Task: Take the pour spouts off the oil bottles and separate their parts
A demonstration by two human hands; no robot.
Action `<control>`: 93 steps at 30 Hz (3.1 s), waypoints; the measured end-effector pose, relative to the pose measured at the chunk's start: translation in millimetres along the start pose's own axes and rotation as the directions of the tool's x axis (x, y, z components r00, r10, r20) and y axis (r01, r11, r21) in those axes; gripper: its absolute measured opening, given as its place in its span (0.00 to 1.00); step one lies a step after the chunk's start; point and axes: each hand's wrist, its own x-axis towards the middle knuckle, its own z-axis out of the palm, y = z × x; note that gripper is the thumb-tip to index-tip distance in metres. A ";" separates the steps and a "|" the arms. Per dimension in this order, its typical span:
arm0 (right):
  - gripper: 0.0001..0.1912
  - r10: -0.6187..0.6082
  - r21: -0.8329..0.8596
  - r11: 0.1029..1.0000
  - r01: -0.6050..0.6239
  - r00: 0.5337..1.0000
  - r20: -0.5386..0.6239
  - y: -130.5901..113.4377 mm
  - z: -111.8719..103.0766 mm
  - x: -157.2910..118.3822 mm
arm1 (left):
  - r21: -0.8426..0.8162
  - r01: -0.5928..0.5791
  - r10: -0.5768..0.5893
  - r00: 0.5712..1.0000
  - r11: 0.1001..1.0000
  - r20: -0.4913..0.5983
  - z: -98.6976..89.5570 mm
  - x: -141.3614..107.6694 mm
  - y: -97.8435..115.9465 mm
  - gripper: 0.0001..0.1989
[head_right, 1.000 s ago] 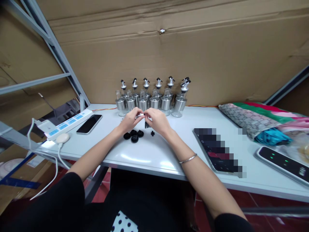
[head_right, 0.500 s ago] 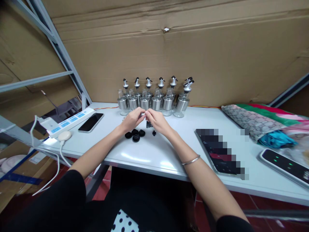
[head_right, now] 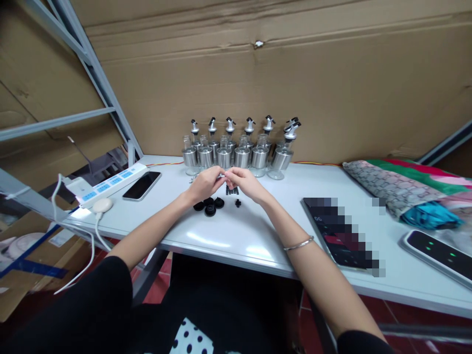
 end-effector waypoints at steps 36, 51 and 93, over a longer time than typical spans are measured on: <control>0.28 -0.273 -0.481 0.866 0.140 0.936 -0.220 0.1 16.6 -1.0 | -0.271 0.171 -0.175 0.985 0.947 0.012 -7.9 4.4 4.0 0.17; 0.16 -0.421 -0.746 0.639 0.187 0.897 -0.136 1.4 10.0 -2.6 | -0.829 0.466 -0.381 0.859 0.309 0.341 -8.0 11.6 -0.3 0.20; 0.17 0.423 -0.798 0.595 -0.100 0.883 0.205 7.1 -31.9 -3.8 | -0.072 0.183 -0.173 0.976 0.980 0.132 -11.9 -1.2 -17.0 0.13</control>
